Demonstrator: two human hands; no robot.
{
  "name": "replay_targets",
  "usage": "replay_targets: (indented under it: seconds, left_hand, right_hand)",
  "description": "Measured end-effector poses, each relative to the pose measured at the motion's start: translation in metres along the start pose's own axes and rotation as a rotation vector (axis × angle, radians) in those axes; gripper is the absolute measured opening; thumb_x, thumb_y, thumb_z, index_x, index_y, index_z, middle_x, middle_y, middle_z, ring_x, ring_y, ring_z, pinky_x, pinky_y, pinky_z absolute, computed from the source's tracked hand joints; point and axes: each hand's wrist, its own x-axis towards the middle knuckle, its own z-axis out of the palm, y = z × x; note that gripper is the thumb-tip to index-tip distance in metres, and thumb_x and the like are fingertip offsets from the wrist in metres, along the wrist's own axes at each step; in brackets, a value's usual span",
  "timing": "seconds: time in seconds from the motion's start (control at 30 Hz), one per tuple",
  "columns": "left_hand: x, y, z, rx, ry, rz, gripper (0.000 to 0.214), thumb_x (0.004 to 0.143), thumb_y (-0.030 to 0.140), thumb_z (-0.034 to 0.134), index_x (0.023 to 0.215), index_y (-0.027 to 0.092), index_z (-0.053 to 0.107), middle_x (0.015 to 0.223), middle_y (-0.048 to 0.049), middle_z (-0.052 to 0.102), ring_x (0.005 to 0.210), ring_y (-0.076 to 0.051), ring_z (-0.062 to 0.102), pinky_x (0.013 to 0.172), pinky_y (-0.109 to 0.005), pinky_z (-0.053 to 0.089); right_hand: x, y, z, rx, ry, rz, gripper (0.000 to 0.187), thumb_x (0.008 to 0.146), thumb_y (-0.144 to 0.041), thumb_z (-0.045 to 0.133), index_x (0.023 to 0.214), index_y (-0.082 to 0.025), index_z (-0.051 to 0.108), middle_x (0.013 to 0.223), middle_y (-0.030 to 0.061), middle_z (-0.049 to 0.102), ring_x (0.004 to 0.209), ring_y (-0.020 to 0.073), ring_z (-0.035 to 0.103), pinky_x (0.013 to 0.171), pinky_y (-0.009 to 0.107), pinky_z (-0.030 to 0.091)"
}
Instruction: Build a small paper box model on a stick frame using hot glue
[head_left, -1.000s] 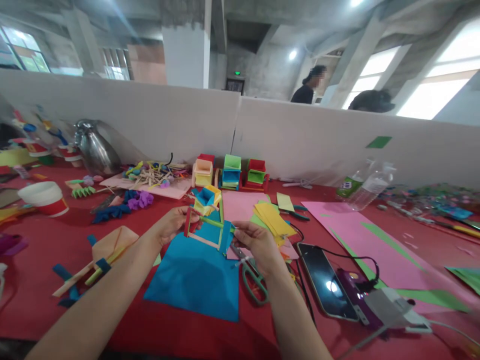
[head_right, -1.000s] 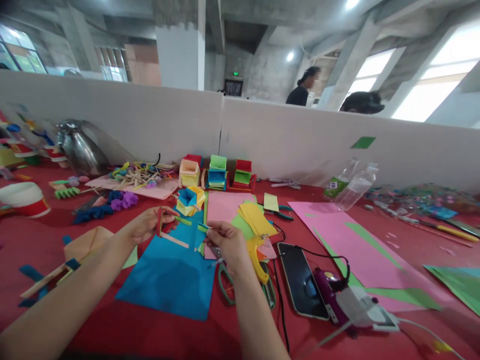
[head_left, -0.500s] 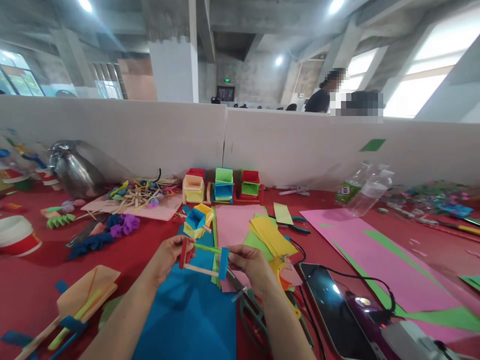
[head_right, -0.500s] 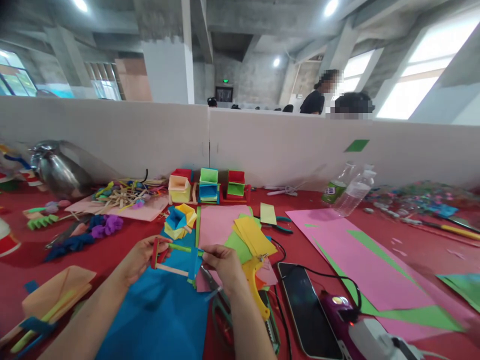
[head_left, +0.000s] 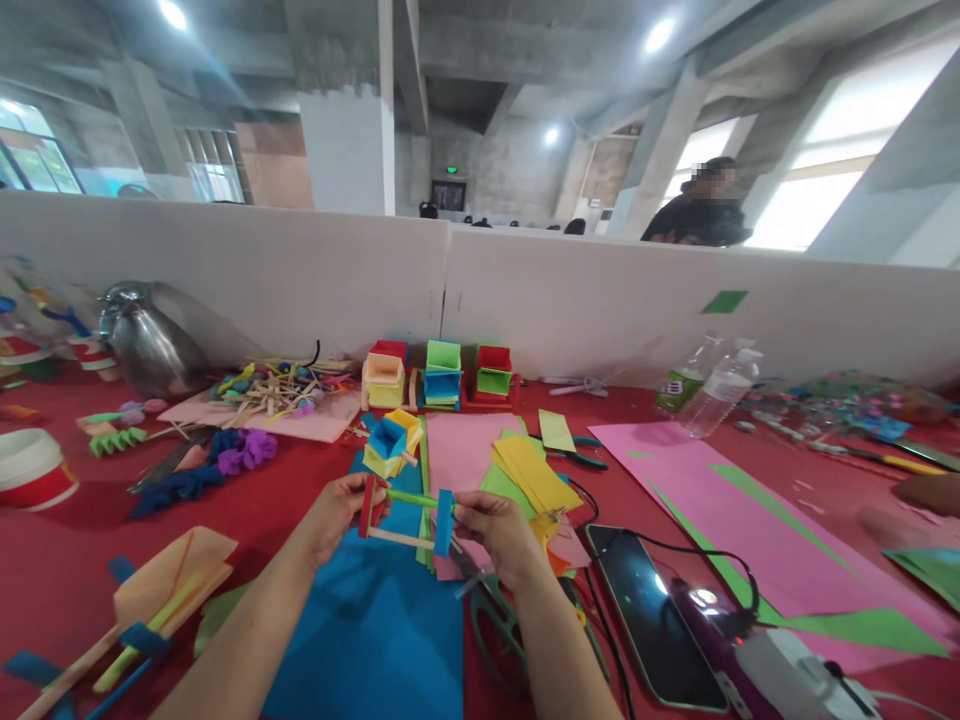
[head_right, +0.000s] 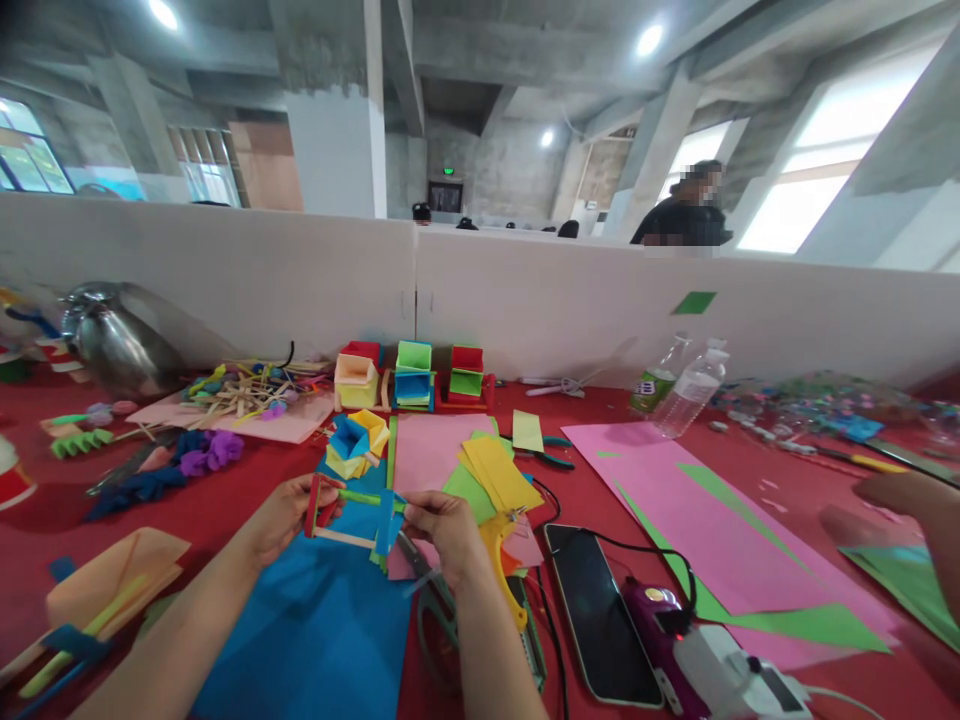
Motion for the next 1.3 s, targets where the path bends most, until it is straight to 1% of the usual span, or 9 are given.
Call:
replay_targets:
  seconds: [0.13,0.3,0.43,0.67,0.97,1.13,1.3]
  left_hand:
    - [0.002,-0.002,0.000,0.003,0.013,-0.011,0.027,0.055,0.028,0.073,0.075,0.013,0.063,0.059,-0.0023,0.066,0.057,-0.013,0.061,0.053,-0.021,0.045]
    - [0.004,-0.004,-0.001,0.009,0.005,-0.003,0.026,0.056,0.028,0.072,0.075,0.012,0.062,0.057,-0.0022,0.065,0.054,-0.013,0.059,0.050,-0.021,0.044]
    - [0.004,-0.005,-0.001,0.011,0.015,0.000,0.026,0.056,0.027,0.072,0.074,0.013,0.061,0.058,-0.0019,0.064,0.054,-0.013,0.060,0.048,-0.020,0.043]
    - [0.004,-0.004,-0.001,0.013,0.033,-0.015,0.026,0.055,0.026,0.073,0.074,0.012,0.061,0.059,-0.0027,0.065,0.054,-0.014,0.061,0.047,-0.020,0.043]
    - [0.005,-0.007,-0.004,0.019,0.021,-0.024,0.026,0.055,0.027,0.073,0.074,0.012,0.062,0.059,-0.0034,0.065,0.055,-0.013,0.060,0.052,-0.022,0.046]
    - [0.008,-0.010,-0.006,0.020,-0.008,-0.011,0.026,0.057,0.028,0.072,0.075,0.012,0.061,0.059,-0.0036,0.065,0.055,-0.013,0.060,0.050,-0.021,0.044]
    - [0.009,-0.012,-0.009,0.027,-0.016,-0.002,0.025,0.058,0.028,0.072,0.076,0.012,0.062,0.060,-0.0031,0.065,0.057,-0.013,0.060,0.053,-0.022,0.045]
  right_hand:
    - [0.003,0.003,-0.002,-0.001,0.005,0.020,0.030,0.044,-0.026,0.081,0.069,-0.013,0.071,0.056,0.0000,0.063,0.050,0.0084,0.055,0.056,0.023,0.046]
    - [0.004,0.005,-0.003,0.001,-0.004,0.025,0.029,0.045,-0.026,0.081,0.069,-0.013,0.071,0.058,0.0006,0.065,0.049,0.0074,0.054,0.056,0.022,0.045]
    - [0.003,0.004,-0.003,0.000,-0.011,0.021,0.028,0.046,-0.025,0.080,0.070,-0.013,0.071,0.057,0.0004,0.064,0.049,0.0076,0.055,0.055,0.022,0.046]
    - [0.003,0.002,-0.001,-0.003,0.008,0.033,0.031,0.043,-0.026,0.081,0.069,-0.013,0.071,0.055,-0.0005,0.063,0.048,0.0076,0.055,0.055,0.022,0.046]
    - [0.002,0.003,-0.002,-0.017,-0.002,0.026,0.030,0.046,-0.026,0.080,0.071,-0.012,0.071,0.057,0.0005,0.064,0.049,0.0079,0.055,0.056,0.023,0.047]
    - [0.001,0.003,-0.002,-0.033,-0.030,0.016,0.028,0.048,-0.026,0.079,0.071,-0.012,0.071,0.058,0.0013,0.064,0.049,0.0077,0.054,0.056,0.023,0.046]
    - [0.001,0.003,-0.002,-0.031,-0.034,0.029,0.029,0.048,-0.026,0.079,0.072,-0.012,0.071,0.059,0.0017,0.065,0.049,0.0076,0.055,0.056,0.022,0.046]
